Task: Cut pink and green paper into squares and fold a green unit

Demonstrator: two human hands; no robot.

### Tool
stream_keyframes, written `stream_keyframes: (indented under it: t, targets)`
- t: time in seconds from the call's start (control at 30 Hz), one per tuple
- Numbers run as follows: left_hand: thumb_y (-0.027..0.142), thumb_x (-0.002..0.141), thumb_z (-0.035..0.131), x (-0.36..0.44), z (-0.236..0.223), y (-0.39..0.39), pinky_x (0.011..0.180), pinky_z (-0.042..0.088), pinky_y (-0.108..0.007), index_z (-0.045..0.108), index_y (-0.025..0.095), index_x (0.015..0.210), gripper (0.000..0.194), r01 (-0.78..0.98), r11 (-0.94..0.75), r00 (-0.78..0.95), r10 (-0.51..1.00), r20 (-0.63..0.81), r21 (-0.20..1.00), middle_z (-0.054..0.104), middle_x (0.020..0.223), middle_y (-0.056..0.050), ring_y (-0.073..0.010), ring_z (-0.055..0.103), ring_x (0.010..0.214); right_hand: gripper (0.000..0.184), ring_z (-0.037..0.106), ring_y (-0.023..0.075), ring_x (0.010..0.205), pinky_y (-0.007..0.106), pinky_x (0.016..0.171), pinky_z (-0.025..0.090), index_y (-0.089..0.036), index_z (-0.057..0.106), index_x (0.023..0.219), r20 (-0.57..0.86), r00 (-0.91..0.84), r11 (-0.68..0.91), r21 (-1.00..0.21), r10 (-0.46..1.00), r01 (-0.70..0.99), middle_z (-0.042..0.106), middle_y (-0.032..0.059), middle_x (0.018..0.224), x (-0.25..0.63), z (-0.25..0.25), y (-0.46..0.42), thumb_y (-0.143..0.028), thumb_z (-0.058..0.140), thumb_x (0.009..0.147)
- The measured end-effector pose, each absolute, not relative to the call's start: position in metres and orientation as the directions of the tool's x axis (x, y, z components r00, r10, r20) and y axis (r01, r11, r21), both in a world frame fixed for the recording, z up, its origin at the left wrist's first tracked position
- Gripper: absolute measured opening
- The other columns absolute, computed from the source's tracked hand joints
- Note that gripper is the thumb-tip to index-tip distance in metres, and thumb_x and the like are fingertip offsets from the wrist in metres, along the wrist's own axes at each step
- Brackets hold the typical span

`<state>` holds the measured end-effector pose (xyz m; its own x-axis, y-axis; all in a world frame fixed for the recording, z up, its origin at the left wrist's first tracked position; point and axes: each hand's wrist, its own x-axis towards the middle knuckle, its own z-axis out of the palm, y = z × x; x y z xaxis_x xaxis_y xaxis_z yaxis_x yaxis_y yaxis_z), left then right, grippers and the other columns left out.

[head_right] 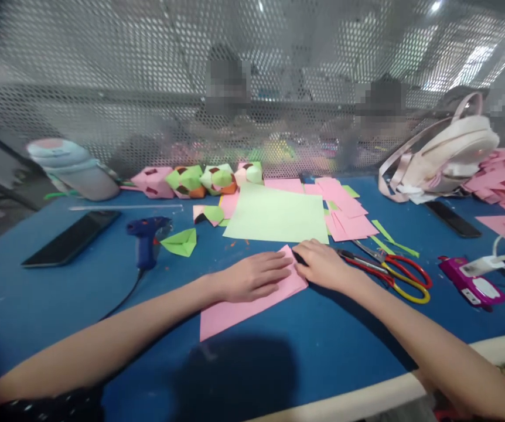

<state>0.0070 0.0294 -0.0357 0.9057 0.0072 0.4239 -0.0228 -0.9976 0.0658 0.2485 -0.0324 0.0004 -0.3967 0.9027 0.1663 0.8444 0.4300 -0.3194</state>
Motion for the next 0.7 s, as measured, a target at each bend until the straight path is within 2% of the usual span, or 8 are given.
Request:
stream_keyframes:
  t: [0.1, 0.23, 0.33, 0.43, 0.5, 0.57, 0.7]
  targets:
    - [0.024, 0.100, 0.050, 0.008, -0.030, 0.028, 0.111, 0.048, -0.048, 0.055, 0.011, 0.134, 0.036, -0.054, -0.996, 0.880, -0.016, 0.475, 0.066, 0.065, 0.132, -0.020, -0.0292, 0.054, 0.134, 0.019, 0.061, 0.0242, 0.099, 0.039, 0.088, 0.050, -0.020, 0.068, 0.105, 0.223, -0.397, 0.453, -0.362, 0.890, 0.814, 0.070, 0.0085, 0.101, 0.240, -0.011, -0.026, -0.020, 0.058, 0.089]
    - [0.020, 0.098, 0.051, 0.009, -0.026, 0.026, 0.110, 0.049, -0.047, 0.053, 0.009, 0.132, 0.035, -0.067, -0.996, 0.877, -0.030, 0.480, 0.059, 0.065, 0.129, -0.022, -0.0304, 0.054, 0.134, 0.022, 0.062, 0.0214, 0.097, 0.038, 0.089, 0.050, -0.020, 0.066, 0.110, 0.305, -0.310, 0.424, -0.456, 0.900, 0.782, 0.071, 0.0068, 0.104, 0.236, -0.025, -0.030, -0.017, 0.055, 0.090]
    - [0.016, 0.096, 0.051, 0.007, -0.026, 0.025, 0.111, 0.048, -0.048, 0.054, 0.013, 0.130, 0.035, -0.041, -0.995, 0.885, 0.005, 0.466, 0.087, 0.063, 0.133, -0.022, -0.0310, 0.051, 0.136, 0.024, 0.064, 0.0210, 0.094, 0.038, 0.086, 0.052, -0.021, 0.065, 0.114, 0.340, -0.253, 0.403, -0.507, 0.906, 0.762, 0.072, 0.0063, 0.103, 0.234, -0.031, -0.035, -0.021, 0.056, 0.091]
    - [0.014, 0.094, 0.051, 0.003, -0.029, 0.024, 0.112, 0.046, -0.051, 0.046, 0.017, 0.140, 0.046, 0.045, -0.993, 0.855, 0.095, 0.510, 0.110, 0.054, 0.143, -0.024, -0.0323, 0.048, 0.139, 0.026, 0.065, 0.0223, 0.094, 0.041, 0.086, 0.053, -0.022, 0.067, 0.114, 0.332, -0.228, 0.391, -0.596, 0.915, 0.702, 0.072, 0.0065, 0.102, 0.231, -0.030, -0.038, -0.023, 0.057, 0.090]
    - [0.017, 0.093, 0.054, 0.000, -0.030, 0.024, 0.110, 0.047, -0.051, 0.039, 0.019, 0.144, 0.054, 0.140, -0.970, 0.817, 0.226, 0.530, 0.197, 0.048, 0.149, -0.024, -0.0325, 0.047, 0.140, 0.027, 0.065, 0.0228, 0.093, 0.041, 0.086, 0.054, -0.023, 0.068, 0.114, 0.314, -0.218, 0.379, -0.679, 0.924, 0.628, 0.072, 0.0065, 0.102, 0.230, -0.027, -0.041, -0.025, 0.057, 0.090]
    - [0.020, 0.091, 0.057, -0.003, -0.030, 0.025, 0.107, 0.051, -0.048, 0.039, 0.022, 0.145, 0.057, 0.238, -0.904, 0.788, 0.394, 0.474, 0.355, 0.052, 0.147, -0.020, -0.0303, 0.054, 0.134, 0.026, 0.065, 0.0221, 0.091, 0.040, 0.083, 0.054, -0.025, 0.069, 0.114, 0.327, -0.225, 0.396, -0.721, 0.918, 0.569, 0.072, 0.0058, 0.100, 0.230, -0.023, -0.045, -0.027, 0.055, 0.092]
    - [0.013, 0.085, 0.056, -0.004, -0.025, 0.027, 0.095, 0.056, -0.037, 0.053, 0.024, 0.131, 0.047, 0.290, -0.743, 0.743, 0.572, 0.348, 0.603, 0.069, 0.122, -0.009, -0.0221, 0.068, 0.109, 0.025, 0.068, 0.0197, 0.087, 0.035, 0.078, 0.056, -0.025, 0.072, 0.109, 0.373, -0.255, 0.451, -0.752, 0.892, 0.480, 0.072, 0.0047, 0.094, 0.235, -0.022, -0.047, -0.032, 0.051, 0.097]
